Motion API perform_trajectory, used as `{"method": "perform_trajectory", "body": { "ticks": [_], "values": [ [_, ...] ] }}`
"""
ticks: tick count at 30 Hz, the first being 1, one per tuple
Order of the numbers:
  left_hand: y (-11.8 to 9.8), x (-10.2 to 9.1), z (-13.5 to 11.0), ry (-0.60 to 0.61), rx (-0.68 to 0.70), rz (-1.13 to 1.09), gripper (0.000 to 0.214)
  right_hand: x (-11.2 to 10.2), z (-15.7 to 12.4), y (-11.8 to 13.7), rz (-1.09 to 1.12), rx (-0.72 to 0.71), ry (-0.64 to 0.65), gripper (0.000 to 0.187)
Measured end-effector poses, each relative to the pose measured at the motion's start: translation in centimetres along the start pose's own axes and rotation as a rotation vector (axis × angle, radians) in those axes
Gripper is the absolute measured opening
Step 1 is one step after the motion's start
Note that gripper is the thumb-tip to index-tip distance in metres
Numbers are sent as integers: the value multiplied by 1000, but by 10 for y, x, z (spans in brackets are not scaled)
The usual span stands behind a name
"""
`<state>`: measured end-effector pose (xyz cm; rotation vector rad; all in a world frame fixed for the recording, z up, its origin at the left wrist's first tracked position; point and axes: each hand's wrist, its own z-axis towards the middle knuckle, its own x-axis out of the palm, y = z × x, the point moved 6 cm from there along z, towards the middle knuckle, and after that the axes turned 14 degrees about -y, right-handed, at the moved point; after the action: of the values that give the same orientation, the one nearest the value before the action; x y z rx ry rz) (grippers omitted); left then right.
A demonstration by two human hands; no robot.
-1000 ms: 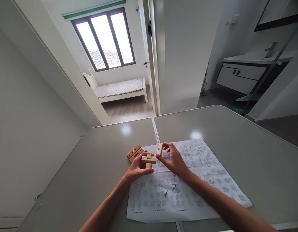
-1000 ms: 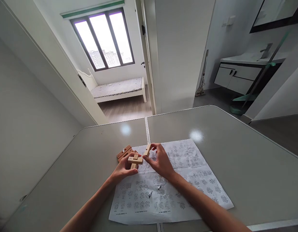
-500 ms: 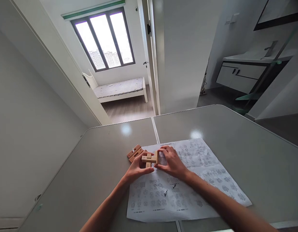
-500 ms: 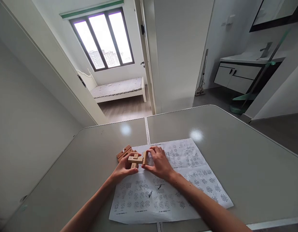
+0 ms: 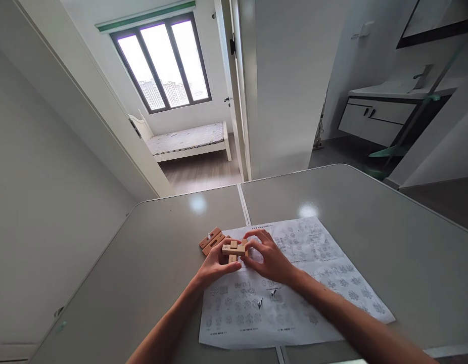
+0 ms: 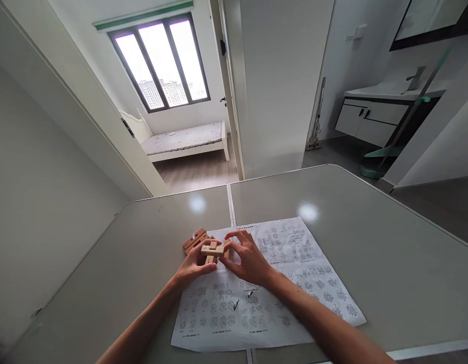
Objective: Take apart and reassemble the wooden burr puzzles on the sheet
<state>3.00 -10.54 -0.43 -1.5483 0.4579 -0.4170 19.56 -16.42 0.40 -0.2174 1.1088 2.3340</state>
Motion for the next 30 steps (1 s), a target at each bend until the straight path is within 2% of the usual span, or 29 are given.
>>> {"method": "perform_trajectory", "body": {
  "ticks": [5,11,20,30],
  "values": [
    [-3,2,-1,20,20,-4,61,0,0,1,15,2,7,6],
    [-1,4,-3,51,6,46,64,2,-3,1,10,-11,29,11],
    [-2,5,-4,48,27,129,67,0,0,6,18,-34,55,9],
    [-1,6,-5,54,43,154,68,2,-2,1,60,21,76,17]
  ]
}}
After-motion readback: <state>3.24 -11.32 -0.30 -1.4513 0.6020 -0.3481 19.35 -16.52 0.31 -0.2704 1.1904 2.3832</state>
